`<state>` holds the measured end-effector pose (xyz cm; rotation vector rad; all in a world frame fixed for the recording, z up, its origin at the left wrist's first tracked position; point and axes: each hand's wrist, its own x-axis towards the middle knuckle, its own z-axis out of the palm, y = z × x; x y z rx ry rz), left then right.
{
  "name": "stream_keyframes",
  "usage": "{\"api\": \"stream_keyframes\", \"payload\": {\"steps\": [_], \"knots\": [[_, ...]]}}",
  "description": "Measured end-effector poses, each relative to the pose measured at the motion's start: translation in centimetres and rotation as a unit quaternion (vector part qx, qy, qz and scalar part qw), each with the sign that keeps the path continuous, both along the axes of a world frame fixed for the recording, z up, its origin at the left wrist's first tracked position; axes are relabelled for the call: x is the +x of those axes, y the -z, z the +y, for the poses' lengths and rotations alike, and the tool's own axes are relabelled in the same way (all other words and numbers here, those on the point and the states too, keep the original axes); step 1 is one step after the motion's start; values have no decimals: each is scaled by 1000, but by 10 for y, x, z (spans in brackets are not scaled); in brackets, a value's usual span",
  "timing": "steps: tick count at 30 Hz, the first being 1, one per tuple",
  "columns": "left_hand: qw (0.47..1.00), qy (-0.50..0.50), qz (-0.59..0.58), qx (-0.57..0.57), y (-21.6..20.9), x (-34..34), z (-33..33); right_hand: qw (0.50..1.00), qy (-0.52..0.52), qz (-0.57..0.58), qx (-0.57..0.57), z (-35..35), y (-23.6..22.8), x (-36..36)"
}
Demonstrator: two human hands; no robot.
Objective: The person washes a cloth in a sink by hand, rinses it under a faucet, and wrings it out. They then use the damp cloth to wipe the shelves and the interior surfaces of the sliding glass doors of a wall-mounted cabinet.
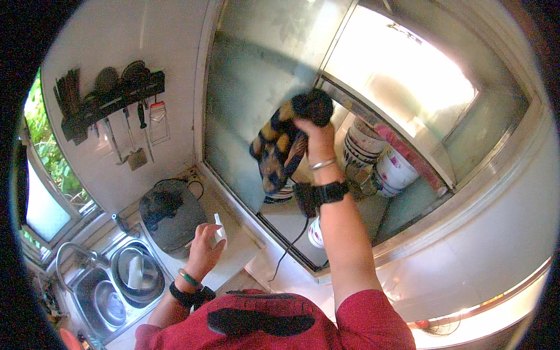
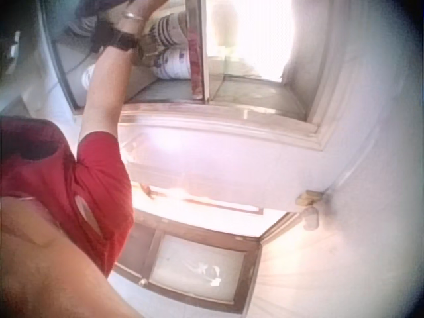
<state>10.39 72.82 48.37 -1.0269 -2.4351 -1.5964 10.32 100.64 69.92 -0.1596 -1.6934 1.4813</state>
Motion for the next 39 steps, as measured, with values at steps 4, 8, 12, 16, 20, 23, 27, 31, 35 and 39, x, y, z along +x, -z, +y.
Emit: {"api": "stream_keyframes", "payload": {"steps": [4,8,12,16,20,23,27,31,35,39], "knots": [[1000,12,18,-11,2,6,9,990,-78,72,-89,11,5,-11],[999,29,-13,-24,5,4,11,986,102,54,121,11,27,-17],[999,30,2,15,-9,6,17,975,165,-62,134,3,62,-9],[1000,24,-7,8,-6,5,12,931,234,-142,239,-13,111,-4],[1000,12,-16,7,-4,-1,2,877,271,-184,352,-28,106,16],[999,-3,-21,34,0,-7,2,830,174,-311,429,-39,107,55],[999,-4,-7,36,4,-7,4,837,216,-136,483,-45,38,56],[999,1,-18,31,8,-10,6,684,358,91,630,-51,-84,12],[999,16,-11,46,9,-4,20,539,452,-4,711,-31,-122,-29],[999,7,-41,34,12,-6,15,522,392,-84,753,-31,-62,-53]]}}
